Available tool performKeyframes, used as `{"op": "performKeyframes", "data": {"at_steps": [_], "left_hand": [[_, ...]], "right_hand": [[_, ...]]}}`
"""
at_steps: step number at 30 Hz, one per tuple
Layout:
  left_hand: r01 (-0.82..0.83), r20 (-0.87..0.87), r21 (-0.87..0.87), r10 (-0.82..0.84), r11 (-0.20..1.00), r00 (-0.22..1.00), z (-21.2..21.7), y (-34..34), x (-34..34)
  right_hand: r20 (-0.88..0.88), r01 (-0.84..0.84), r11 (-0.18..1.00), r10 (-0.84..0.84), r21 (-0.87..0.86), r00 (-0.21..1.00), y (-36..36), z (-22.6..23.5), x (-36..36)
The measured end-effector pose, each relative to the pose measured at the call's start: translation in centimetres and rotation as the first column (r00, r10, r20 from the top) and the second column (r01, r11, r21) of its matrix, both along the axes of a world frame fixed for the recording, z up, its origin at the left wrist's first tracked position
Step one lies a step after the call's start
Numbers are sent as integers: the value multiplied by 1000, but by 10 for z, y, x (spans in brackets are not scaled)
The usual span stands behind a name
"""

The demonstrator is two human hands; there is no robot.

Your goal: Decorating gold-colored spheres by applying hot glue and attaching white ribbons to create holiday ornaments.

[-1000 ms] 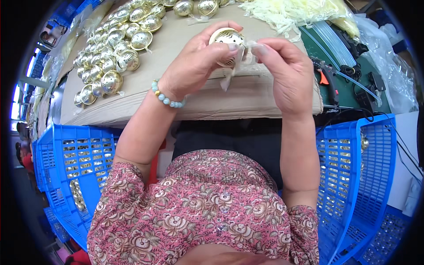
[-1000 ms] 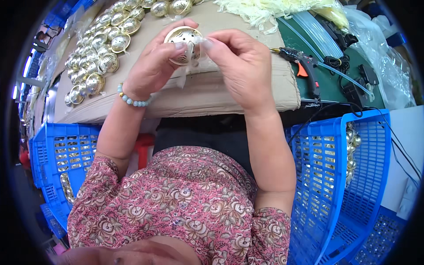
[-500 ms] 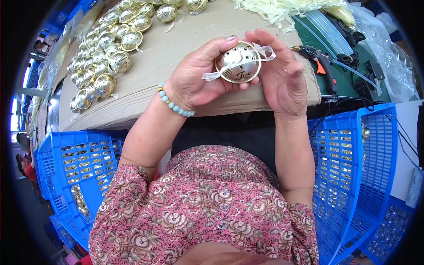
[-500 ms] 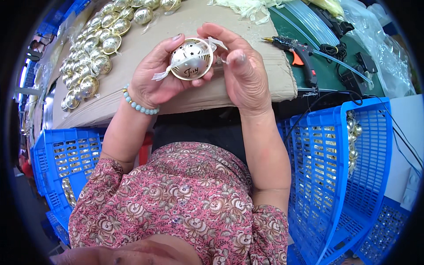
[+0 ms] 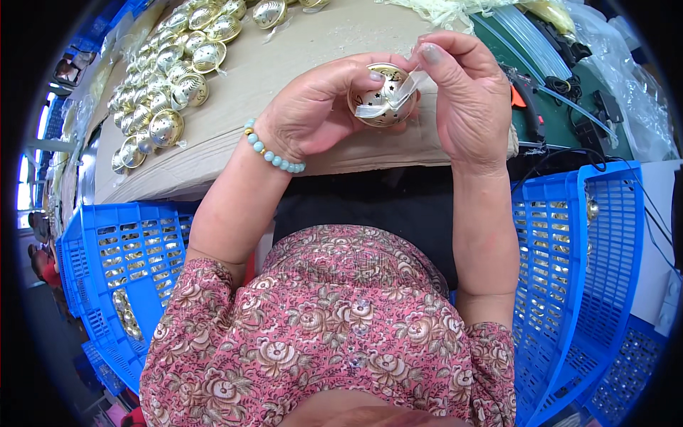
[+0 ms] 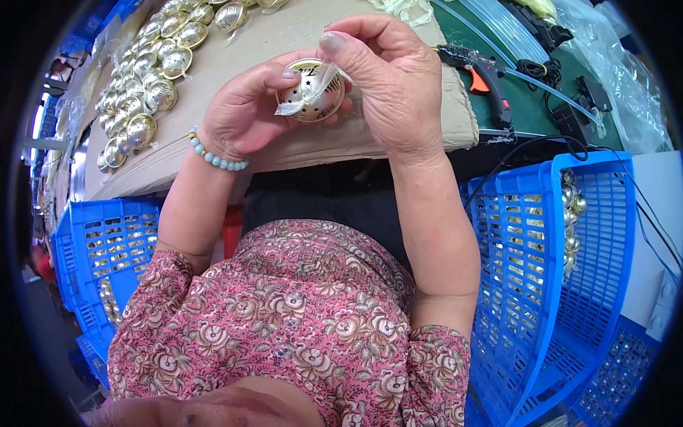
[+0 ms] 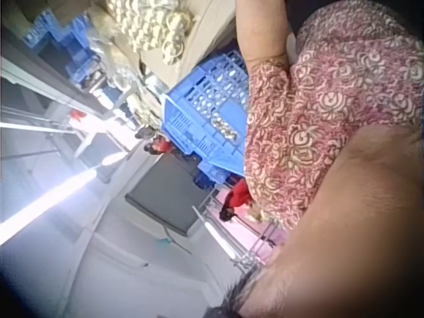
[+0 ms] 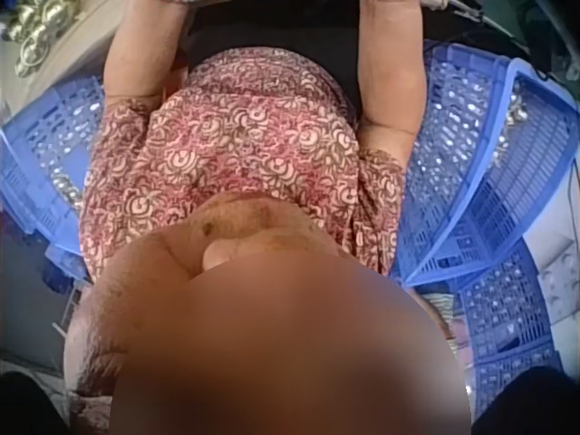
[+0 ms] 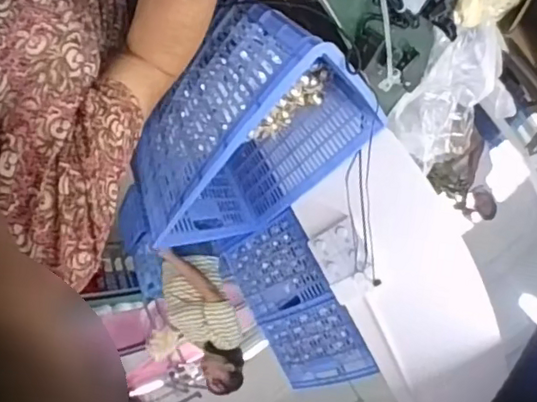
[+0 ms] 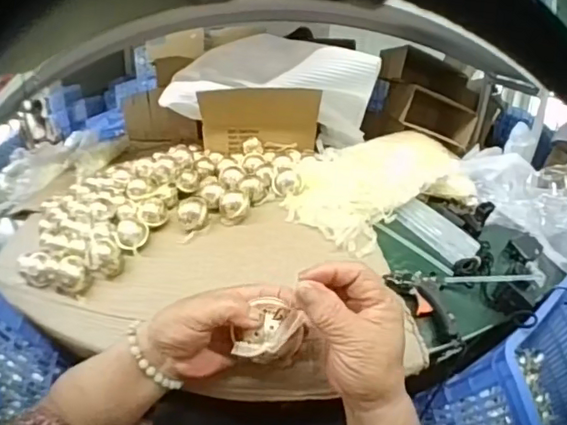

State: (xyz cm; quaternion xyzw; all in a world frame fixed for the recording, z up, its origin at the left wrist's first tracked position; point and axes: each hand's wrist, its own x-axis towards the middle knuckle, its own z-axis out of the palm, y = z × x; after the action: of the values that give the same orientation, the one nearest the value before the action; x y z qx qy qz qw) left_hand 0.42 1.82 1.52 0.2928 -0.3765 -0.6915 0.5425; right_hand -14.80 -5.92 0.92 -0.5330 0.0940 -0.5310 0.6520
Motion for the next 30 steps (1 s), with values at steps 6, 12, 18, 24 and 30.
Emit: {"op": "performKeyframes", "data": {"at_steps": [6, 12, 18, 24, 30], "left_hand": [[2, -17, 45, -1, 999, 1000, 6, -2, -9], [20, 93, 45, -24, 999, 995, 5, -13, -14], [-219, -181, 138, 243, 966, 953, 2, -18, -4], [-390, -226, 257, 447, 884, 865, 7, -30, -8], [-486, -268, 284, 555, 826, 787, 6, -39, -14]], "right_hand": [[-50, 71, 996, -73, -57, 996, -4, -3, 4], [-145, 108, 993, -115, -55, 983, 0, 2, -3], [-201, 245, 123, -922, -962, -330, -38, -2, -82], [-739, 379, 642, -637, -666, -219, -63, -9, -111], [-433, 673, 738, -625, -55, 650, -27, -4, -95]]}}
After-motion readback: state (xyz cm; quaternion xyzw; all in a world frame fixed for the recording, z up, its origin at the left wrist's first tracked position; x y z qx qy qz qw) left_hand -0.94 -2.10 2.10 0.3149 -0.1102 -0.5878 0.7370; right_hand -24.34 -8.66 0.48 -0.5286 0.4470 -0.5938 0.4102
